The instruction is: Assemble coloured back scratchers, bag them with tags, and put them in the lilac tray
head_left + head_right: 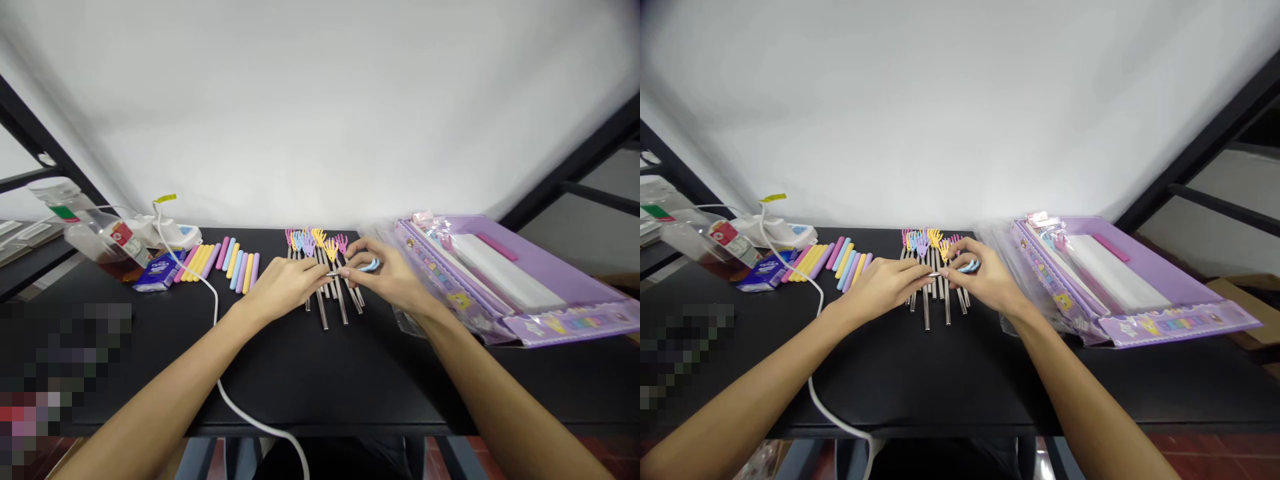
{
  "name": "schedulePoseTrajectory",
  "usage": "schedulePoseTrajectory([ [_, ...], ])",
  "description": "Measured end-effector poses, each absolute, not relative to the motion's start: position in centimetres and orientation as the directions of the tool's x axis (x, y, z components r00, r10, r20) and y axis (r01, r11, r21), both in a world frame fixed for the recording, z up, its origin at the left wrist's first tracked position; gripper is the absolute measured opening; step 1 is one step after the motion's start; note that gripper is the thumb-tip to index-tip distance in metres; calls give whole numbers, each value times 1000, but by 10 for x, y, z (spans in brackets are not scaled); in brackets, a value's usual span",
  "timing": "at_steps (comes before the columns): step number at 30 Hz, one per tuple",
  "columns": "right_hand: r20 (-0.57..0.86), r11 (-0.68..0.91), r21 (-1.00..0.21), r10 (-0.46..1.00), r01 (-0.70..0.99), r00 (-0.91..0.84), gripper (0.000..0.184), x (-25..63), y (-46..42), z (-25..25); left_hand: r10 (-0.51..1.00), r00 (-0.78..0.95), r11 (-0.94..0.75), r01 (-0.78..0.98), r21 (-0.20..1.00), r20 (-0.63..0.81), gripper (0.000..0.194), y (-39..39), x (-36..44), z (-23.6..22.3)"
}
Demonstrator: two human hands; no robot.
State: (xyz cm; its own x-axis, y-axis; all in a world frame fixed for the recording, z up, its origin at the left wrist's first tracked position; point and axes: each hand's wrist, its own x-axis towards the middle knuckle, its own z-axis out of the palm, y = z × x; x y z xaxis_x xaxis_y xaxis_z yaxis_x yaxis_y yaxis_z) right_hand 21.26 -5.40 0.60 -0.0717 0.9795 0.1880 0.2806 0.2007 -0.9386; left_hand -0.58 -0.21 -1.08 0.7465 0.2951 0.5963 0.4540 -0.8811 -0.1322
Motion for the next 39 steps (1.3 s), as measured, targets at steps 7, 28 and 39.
schedulePoseTrajectory([
  [7, 135, 141, -988, 985, -56, 107, 45, 207, -51, 4, 305, 636, -862, 500, -78, 709, 19, -6, 0, -9],
  [28, 168, 242, -925, 952, -294, 255, 32, 216, -41, 2, 319, 601, -854, 517, -53, 733, 19, 7, -7, -3],
  [39, 205, 371, -820, 901, -436, 381, 29, 203, -39, 4, 359, 648, -762, 619, -190, 672, 18, 9, -4, 13],
])
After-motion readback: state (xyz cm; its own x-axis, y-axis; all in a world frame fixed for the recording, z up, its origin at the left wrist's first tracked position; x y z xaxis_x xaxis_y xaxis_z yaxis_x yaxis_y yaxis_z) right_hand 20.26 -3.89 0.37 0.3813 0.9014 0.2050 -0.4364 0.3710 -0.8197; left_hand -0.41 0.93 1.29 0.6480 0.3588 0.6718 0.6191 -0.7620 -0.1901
